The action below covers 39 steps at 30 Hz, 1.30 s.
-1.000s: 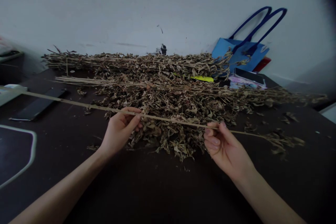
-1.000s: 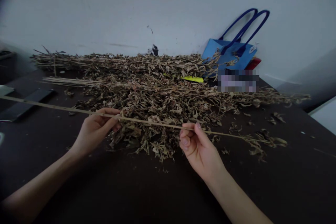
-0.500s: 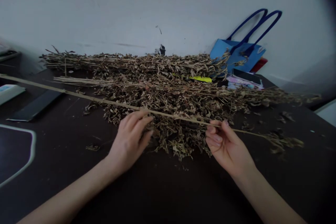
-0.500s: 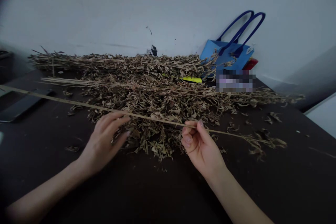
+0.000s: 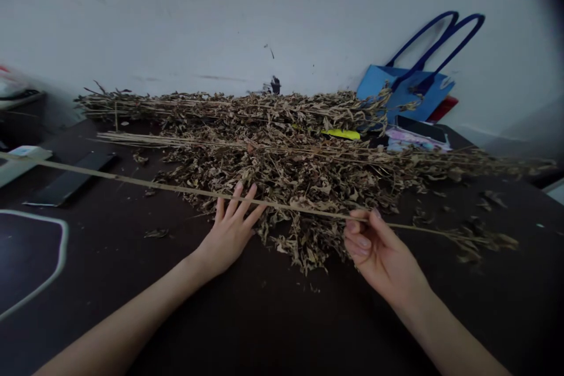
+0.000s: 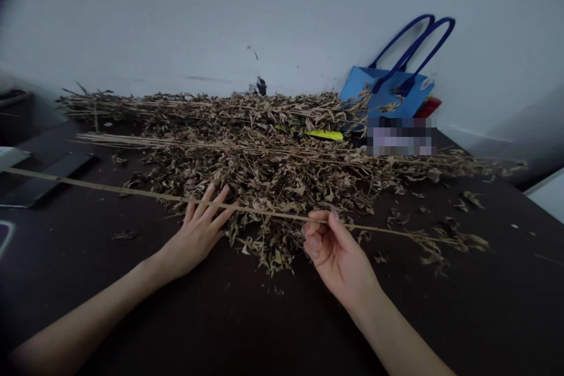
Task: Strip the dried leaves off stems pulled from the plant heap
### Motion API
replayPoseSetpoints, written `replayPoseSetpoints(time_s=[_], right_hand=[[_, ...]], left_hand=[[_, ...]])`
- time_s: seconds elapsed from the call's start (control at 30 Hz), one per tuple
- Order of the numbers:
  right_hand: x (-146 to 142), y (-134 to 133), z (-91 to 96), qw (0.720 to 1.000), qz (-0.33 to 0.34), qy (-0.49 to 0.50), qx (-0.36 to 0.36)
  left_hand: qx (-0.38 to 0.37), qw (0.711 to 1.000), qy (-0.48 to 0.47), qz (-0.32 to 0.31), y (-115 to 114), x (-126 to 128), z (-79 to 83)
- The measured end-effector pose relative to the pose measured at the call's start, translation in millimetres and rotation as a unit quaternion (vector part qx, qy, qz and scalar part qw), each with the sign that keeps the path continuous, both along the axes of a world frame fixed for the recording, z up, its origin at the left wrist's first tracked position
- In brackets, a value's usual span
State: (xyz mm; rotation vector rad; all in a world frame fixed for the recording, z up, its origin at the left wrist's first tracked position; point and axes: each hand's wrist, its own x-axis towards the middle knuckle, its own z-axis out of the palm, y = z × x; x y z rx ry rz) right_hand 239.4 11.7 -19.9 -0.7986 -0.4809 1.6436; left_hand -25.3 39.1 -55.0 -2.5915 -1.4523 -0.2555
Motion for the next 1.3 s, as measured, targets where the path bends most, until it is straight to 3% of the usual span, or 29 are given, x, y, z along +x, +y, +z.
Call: replayPoseSetpoints(time_s=[0.3,0.53,0.63,0.7,0.8,0.93,1.0,1.07,1.17,1.3], right_hand=[[-2.5,-1.1,-6.1,1.0,0.009,-0.011,0.02],[-5.8,-2.7,-7.7,1.0,0.019,-0.006,0.021],[-8.1,-4.9,-8.6,0.999,0.032,0.008,0.01],[-10.2,-7.1,-9.0,0.999,0.043,0.016,0.005],[-14.2,-10.5,-9.2,0.998,0.057,0.027,-0.011],[-19.0,-13.3,-11.4,0.996,0.073,0.039,-0.023],[-20.1,-14.0,-13.6,0.996,0.08,0.043,-0.019],[-20.7,-14.7,-15.5,0.995,0.087,0.046,-0.007],[-21.6,-17.1,-15.9,0.99,0.135,0.031,0.02],[-21.5,-24.9,-8.5,0.964,0.236,-0.083,0.085]], left_hand=[[-0.034,0.996,-0.061,-0.047,6.5,-9.7,5.4],[-0.047,0.985,-0.144,-0.078,-7.1,-4.3,29.5],[-0.04,0.966,-0.243,-0.08,-14.8,-0.7,35.2],[-0.045,0.936,-0.348,-0.038,-20.3,1.4,36.2],[-0.128,0.852,-0.508,0.021,-28.1,5.3,37.0],[-0.261,0.72,-0.643,0.003,-33.7,12.7,37.6],[-0.29,0.671,-0.683,-0.01,-33.6,15.5,36.4],[-0.285,0.648,-0.707,0.001,-31.7,16.2,34.2],[-0.256,0.636,-0.727,0.037,-26.1,13.2,31.4],[-0.244,0.594,-0.764,0.057,-15.3,7.0,32.1]])
